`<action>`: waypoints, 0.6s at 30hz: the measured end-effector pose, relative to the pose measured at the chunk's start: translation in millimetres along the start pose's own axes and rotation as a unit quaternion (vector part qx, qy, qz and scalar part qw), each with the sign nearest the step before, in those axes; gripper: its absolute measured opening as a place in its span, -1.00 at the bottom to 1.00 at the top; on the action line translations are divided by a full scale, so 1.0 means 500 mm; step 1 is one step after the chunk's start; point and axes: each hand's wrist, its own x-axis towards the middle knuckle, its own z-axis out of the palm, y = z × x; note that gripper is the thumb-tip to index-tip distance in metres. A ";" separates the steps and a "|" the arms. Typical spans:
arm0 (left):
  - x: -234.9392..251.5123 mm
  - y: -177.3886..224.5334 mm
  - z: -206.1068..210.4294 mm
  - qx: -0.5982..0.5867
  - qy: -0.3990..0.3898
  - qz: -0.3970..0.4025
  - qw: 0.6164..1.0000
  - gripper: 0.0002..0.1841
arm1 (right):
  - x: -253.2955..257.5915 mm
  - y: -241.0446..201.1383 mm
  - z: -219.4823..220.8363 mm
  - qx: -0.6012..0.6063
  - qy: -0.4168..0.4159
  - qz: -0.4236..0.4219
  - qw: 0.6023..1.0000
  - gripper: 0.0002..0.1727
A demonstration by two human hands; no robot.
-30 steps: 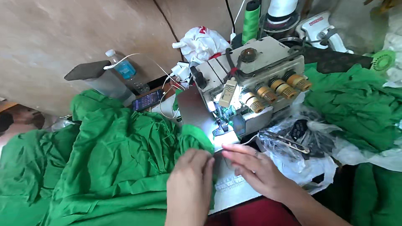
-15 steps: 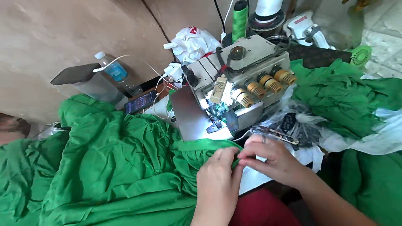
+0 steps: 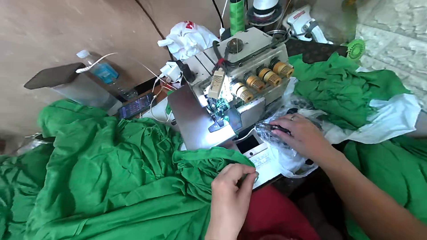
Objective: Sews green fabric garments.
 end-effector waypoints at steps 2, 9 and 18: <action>-0.002 -0.002 0.002 -0.082 0.011 -0.040 0.996 -0.94 | 0.004 -0.001 -0.001 0.019 -0.003 -0.001 1.000 -0.72; 0.005 -0.015 -0.009 -0.324 0.004 -0.186 0.927 -0.88 | -0.015 -0.050 -0.019 0.085 0.059 -0.038 0.994 -0.66; 0.001 -0.009 -0.021 -0.454 -0.029 -0.237 0.858 -0.95 | -0.074 -0.199 -0.035 0.076 -0.025 -0.165 0.983 -0.53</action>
